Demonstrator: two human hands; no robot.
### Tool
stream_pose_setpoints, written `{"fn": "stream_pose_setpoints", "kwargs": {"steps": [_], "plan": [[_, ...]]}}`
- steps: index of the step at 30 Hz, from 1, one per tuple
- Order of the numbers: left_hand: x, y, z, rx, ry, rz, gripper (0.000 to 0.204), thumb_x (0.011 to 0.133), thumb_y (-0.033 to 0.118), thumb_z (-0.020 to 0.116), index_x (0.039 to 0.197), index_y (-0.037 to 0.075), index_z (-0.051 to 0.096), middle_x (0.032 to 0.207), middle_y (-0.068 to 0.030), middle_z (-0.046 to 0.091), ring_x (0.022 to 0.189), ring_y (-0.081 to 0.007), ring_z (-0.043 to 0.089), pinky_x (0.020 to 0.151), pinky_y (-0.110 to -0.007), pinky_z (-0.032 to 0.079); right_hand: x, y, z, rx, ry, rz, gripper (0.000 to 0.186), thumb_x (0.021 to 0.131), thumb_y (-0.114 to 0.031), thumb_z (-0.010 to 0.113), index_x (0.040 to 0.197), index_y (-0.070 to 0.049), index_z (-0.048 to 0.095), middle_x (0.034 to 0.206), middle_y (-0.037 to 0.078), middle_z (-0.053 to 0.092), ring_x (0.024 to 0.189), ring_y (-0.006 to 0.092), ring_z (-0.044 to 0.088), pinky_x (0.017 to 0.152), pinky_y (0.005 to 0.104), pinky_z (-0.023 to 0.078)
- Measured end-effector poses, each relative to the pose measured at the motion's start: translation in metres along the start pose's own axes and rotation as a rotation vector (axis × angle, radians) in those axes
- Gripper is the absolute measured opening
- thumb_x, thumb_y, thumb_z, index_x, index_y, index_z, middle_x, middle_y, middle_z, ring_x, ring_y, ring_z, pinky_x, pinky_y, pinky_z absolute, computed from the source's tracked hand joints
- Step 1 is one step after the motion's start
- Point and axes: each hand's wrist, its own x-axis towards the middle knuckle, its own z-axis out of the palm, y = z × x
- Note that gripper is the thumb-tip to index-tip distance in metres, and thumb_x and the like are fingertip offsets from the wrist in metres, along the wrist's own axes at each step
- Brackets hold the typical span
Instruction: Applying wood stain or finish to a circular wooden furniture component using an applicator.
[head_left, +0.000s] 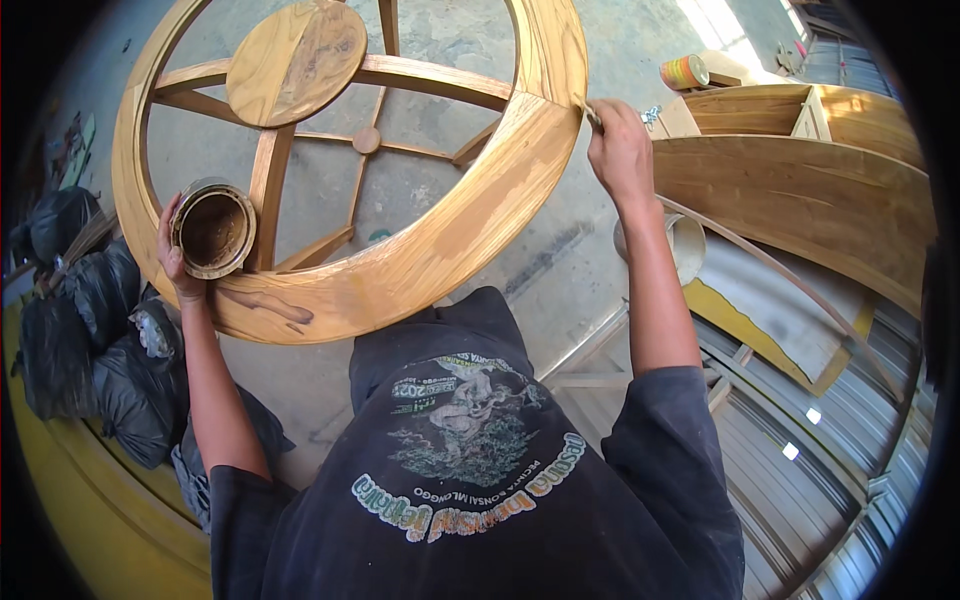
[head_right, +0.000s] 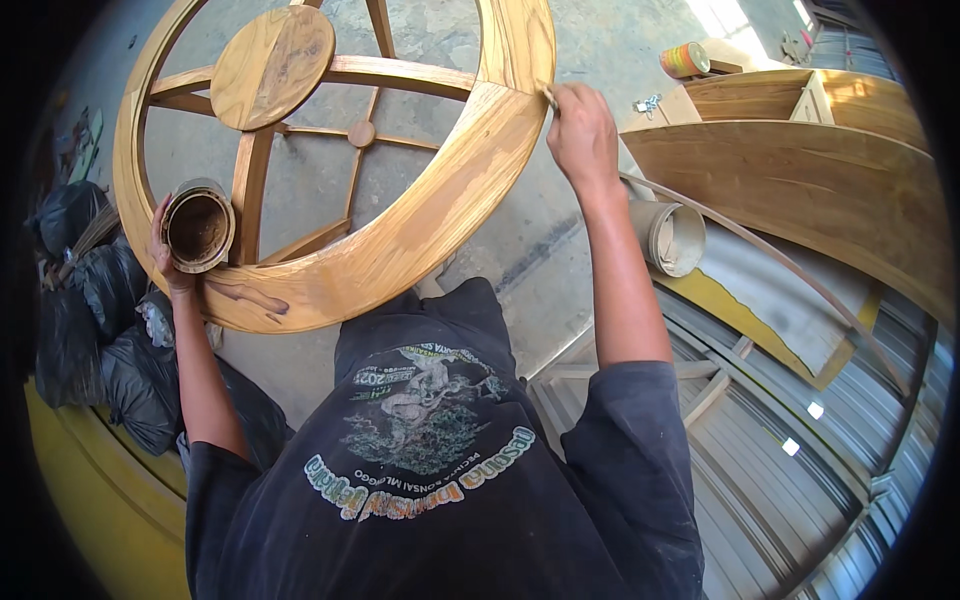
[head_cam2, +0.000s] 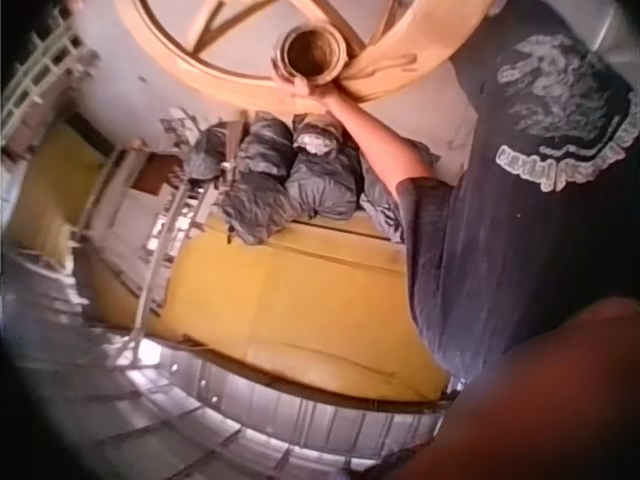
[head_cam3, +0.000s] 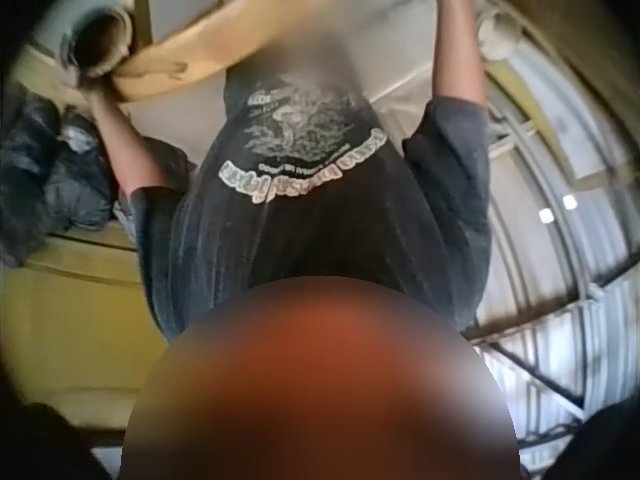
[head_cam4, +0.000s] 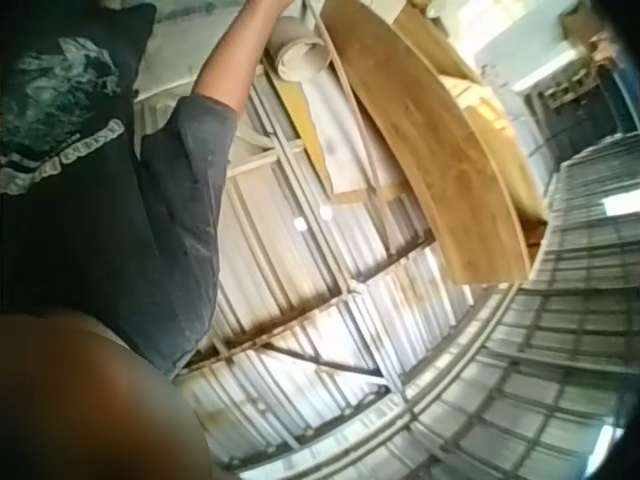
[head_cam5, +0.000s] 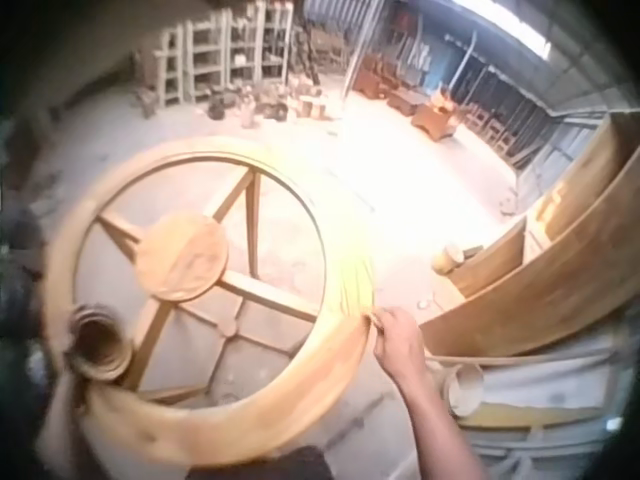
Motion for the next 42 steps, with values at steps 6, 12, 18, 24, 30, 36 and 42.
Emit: {"fn": "stream_pose_setpoints", "kwargs": {"steps": [6, 12, 18, 24, 30, 36, 42], "plan": [[-0.002, 0.006, 0.008, -0.046, -0.019, 0.003, 0.093, 0.078, 0.053, 0.06, 0.142, -0.01, 0.039, 0.137, -0.0229, 0.052, 0.126, -0.031, 0.054, 0.11, -0.043, 0.041, 0.003, -0.034, 0.014, -0.242, -0.203, 0.158, 0.013, 0.086, -0.008, 0.059, 0.094, -0.003, 0.068, 0.09, 0.014, 0.066, 0.087, 0.0349, 0.062, 0.076, 0.0459, 0.046], [-0.001, 0.005, 0.001, -0.041, -0.01, -0.014, 0.099, 0.075, 0.06, 0.06, 0.143, -0.009, 0.038, 0.139, -0.0212, 0.05, 0.127, -0.031, 0.053, 0.111, -0.044, 0.04, -0.041, -0.113, 0.019, -0.28, -0.122, 0.17, 0.01, 0.082, -0.005, 0.056, 0.087, -0.005, 0.066, 0.083, 0.012, 0.064, 0.081, 0.0314, 0.062, 0.071, 0.0443, 0.041], [-0.002, 0.008, 0.006, -0.054, -0.047, -0.023, 0.095, 0.077, 0.055, 0.06, 0.143, -0.009, 0.038, 0.139, -0.0211, 0.05, 0.128, -0.0307, 0.053, 0.112, -0.043, 0.04, -0.067, -0.125, -0.003, 0.103, -0.164, 0.1, 0.018, 0.078, -0.003, 0.063, 0.094, -0.001, 0.069, 0.088, 0.014, 0.067, 0.087, 0.0316, 0.064, 0.078, 0.0416, 0.047], [-0.001, 0.006, 0.004, -0.06, -0.083, 0.005, 0.09, 0.08, 0.051, 0.059, 0.144, -0.008, 0.037, 0.14, -0.0209, 0.05, 0.129, -0.0302, 0.052, 0.112, -0.043, 0.039, -0.069, -0.058, -0.019, 0.056, -0.034, 0.018, 0.036, 0.074, 0.004, 0.062, 0.107, -0.008, 0.071, 0.104, 0.01, 0.069, 0.096, 0.032, 0.062, 0.088, 0.0404, 0.049], [0.001, 0.007, 0.009, -0.054, -0.041, -0.007, 0.095, 0.077, 0.055, 0.061, 0.142, -0.01, 0.038, 0.134, -0.0222, 0.054, 0.124, -0.0303, 0.056, 0.109, -0.041, 0.041, -0.052, -0.028, -0.002, -0.15, -0.019, -0.172, 0.043, 0.077, 0.005, 0.063, 0.115, -0.013, 0.071, 0.123, 0.005, 0.067, 0.106, 0.0316, 0.058, 0.093, 0.0415, 0.047], [-0.001, 0.008, 0.003, -0.04, -0.055, -0.004, 0.094, 0.078, 0.057, 0.059, 0.143, -0.008, 0.038, 0.139, -0.021, 0.051, 0.127, -0.0307, 0.053, 0.112, -0.044, 0.039, -0.053, -0.052, -0.005, -0.134, -0.092, -0.051, 0.035, 0.078, 0.005, 0.062, 0.11, -0.01, 0.07, 0.109, 0.007, 0.068, 0.101, 0.0311, 0.058, 0.089, 0.0423, 0.047], [0.002, 0.012, 0.013, -0.038, -0.042, -0.024, 0.095, 0.076, 0.056, 0.061, 0.142, -0.01, 0.039, 0.133, -0.0219, 0.056, 0.124, -0.03, 0.056, 0.109, -0.041, 0.041, -0.019, -0.046, 0.005, -0.123, 0.002, 0.083, 0.021, 0.079, 0.001, 0.057, 0.097, -0.003, 0.067, 0.094, 0.015, 0.065, 0.089, 0.0366, 0.06, 0.08, 0.0457, 0.049]]}}
